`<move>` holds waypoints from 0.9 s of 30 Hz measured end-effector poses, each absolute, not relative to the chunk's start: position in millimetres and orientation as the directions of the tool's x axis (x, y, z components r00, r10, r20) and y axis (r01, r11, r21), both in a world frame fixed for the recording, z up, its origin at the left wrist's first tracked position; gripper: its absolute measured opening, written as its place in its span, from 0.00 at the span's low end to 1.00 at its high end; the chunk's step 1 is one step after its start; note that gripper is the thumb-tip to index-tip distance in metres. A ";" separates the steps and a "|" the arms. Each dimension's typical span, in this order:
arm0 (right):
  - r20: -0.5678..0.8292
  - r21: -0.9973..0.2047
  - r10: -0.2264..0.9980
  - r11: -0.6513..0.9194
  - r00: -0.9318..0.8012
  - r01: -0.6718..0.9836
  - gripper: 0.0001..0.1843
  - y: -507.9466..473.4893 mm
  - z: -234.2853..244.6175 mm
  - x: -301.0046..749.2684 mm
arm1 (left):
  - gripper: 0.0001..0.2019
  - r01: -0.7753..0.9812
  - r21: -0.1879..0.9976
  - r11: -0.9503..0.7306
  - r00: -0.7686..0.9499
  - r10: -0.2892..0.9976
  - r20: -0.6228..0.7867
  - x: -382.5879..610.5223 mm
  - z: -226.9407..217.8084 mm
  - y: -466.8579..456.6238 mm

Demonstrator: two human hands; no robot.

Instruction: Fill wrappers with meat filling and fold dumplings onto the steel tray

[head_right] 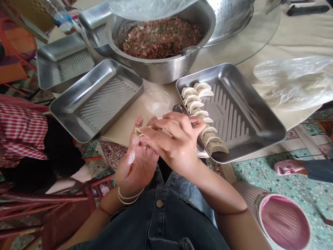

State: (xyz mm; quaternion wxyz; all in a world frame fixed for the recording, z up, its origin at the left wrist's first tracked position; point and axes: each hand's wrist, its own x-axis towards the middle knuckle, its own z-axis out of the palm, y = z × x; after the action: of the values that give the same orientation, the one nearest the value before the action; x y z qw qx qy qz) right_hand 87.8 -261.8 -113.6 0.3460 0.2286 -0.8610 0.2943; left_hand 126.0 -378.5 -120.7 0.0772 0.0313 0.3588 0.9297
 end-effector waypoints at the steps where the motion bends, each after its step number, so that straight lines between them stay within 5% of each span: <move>1: 0.744 -0.351 -0.181 0.714 -0.644 -0.606 0.09 -261.8 -113.9 87.7 | 0.27 -0.099 0.670 -0.736 -0.986 0.161 0.031 124.9 -122.5 -379.2; 7: 0.702 -0.322 -0.279 0.696 -0.655 -0.642 0.05 -260.4 -110.3 86.0 | 0.28 0.014 0.778 -0.628 -0.977 0.156 0.144 120.0 -137.2 -381.9; 13: 0.674 -0.437 -0.256 0.618 -0.693 -0.654 0.22 -256.1 -106.5 80.6 | 0.20 0.118 0.787 -0.606 -0.958 0.138 0.250 119.6 -142.2 -387.7; 18: 0.634 -0.545 -0.318 0.463 -0.705 -0.699 0.08 -253.1 -103.4 77.9 | 0.33 0.101 0.854 -0.510 -0.961 0.174 0.217 117.9 -137.9 -395.9; 27: 0.562 -0.679 -0.349 0.324 -0.750 -0.659 0.08 -247.5 -96.8 76.8 | 0.24 0.084 0.966 -0.243 -0.963 0.230 0.142 111.6 -132.8 -406.2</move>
State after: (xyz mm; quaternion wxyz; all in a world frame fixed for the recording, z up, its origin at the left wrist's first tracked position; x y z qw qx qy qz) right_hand 76.8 -247.5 -96.8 0.1589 0.3159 -0.7980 0.4881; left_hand 111.6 -406.2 -132.8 0.0469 0.1282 0.6133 0.7779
